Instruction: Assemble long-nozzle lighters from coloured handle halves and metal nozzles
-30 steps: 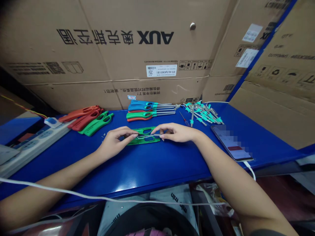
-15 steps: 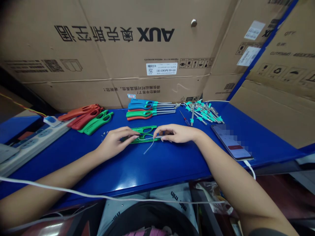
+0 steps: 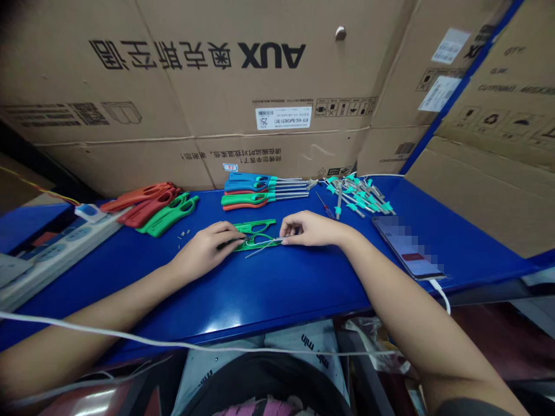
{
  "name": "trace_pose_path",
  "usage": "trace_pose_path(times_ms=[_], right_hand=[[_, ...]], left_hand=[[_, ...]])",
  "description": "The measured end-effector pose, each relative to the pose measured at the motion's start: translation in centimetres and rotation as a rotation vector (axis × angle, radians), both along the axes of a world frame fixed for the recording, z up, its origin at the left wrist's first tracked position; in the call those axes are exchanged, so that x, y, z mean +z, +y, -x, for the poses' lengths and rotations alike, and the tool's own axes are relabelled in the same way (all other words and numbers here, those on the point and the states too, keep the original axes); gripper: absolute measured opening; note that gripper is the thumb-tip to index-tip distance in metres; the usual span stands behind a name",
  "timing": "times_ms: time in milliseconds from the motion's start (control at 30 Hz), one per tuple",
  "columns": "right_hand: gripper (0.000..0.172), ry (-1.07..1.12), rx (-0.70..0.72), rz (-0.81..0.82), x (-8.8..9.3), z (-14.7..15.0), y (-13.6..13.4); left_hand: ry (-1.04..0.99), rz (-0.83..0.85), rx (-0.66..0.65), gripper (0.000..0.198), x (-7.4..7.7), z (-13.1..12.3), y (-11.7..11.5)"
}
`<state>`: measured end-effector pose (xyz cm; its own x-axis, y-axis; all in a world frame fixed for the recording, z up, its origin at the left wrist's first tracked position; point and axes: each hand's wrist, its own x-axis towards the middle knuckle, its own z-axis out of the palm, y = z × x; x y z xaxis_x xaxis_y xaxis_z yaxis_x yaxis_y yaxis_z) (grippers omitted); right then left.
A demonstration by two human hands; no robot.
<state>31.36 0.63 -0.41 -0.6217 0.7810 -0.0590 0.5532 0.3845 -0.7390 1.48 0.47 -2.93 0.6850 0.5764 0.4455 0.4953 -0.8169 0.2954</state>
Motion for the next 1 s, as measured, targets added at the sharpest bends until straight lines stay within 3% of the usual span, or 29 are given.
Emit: trace_pose_path(times_ms=[167,500,1000], right_hand=[[0.026,-0.017,0.000,-0.111,0.00,-0.08,0.13],[0.030,-0.054,-0.005,-0.164,-0.43,0.05,0.28],[0.029,-0.109,-0.002,-0.135,0.18,-0.17,-0.01]], left_hand=[[0.002,0.014,0.013,0.023,-0.10,-0.03,-0.10],[-0.030,0.029,0.038,0.023,-0.45,-0.24,-0.18],[-0.004,-0.045,0.014,0.023,-0.62,-0.38,-0.31]])
